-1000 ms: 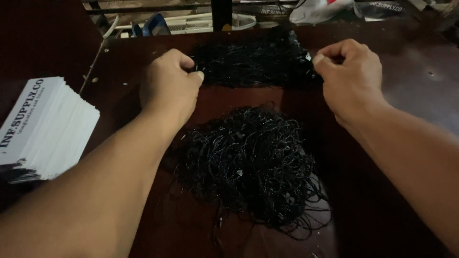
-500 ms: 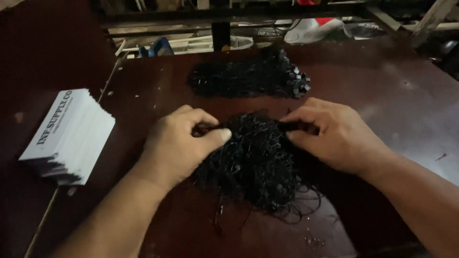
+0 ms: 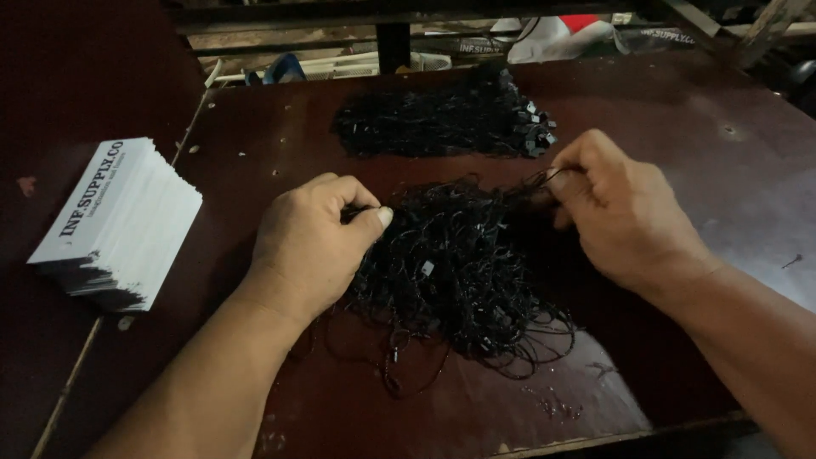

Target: Untangling and sorting thin black plastic tag fasteners from a tangled pile into an organized pile on a table.

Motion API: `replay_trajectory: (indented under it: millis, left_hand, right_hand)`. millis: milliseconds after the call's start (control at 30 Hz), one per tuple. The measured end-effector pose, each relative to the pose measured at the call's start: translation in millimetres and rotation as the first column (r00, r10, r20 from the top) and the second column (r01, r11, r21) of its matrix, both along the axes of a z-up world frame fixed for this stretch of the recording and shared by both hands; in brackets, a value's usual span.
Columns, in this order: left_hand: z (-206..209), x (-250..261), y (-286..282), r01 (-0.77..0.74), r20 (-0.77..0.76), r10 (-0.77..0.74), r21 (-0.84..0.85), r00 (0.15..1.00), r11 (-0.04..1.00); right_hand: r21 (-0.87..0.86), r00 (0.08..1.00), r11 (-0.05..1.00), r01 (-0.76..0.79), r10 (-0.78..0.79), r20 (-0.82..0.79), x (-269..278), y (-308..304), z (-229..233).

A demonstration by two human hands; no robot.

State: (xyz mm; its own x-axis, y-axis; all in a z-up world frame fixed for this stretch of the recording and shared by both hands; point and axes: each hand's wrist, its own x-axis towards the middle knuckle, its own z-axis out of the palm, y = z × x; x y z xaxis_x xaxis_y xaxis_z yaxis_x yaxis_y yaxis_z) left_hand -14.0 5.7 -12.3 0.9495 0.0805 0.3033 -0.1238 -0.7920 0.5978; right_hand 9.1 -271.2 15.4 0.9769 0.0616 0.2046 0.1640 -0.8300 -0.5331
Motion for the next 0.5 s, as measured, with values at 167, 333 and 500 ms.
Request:
replay_trajectory:
  millis: [167,333,500]
  left_hand:
    - [4.9,-4.0,-1.2,-0.008,-0.019,0.007,-0.026,1.0,1.0]
    - [4.5,-3.3,-0.5,0.006,0.02,-0.005,-0.024,1.0,1.0]
    - [20.3,-14.3,-7.6,-0.031,-0.097,0.018,-0.138,0.995,0.99]
  right_hand:
    - [0.06,1.0,0.998,0.006,-0.006,0.013,-4.0,-1.3,0.5]
    - [0.026,0.999,1.0,-0.002,0.0,0.047,6.3,-8.7,-5.6]
    - [0.151,0.997,0.986,0.067,-0.071,0.025,-0.5,-4.3,-1.1]
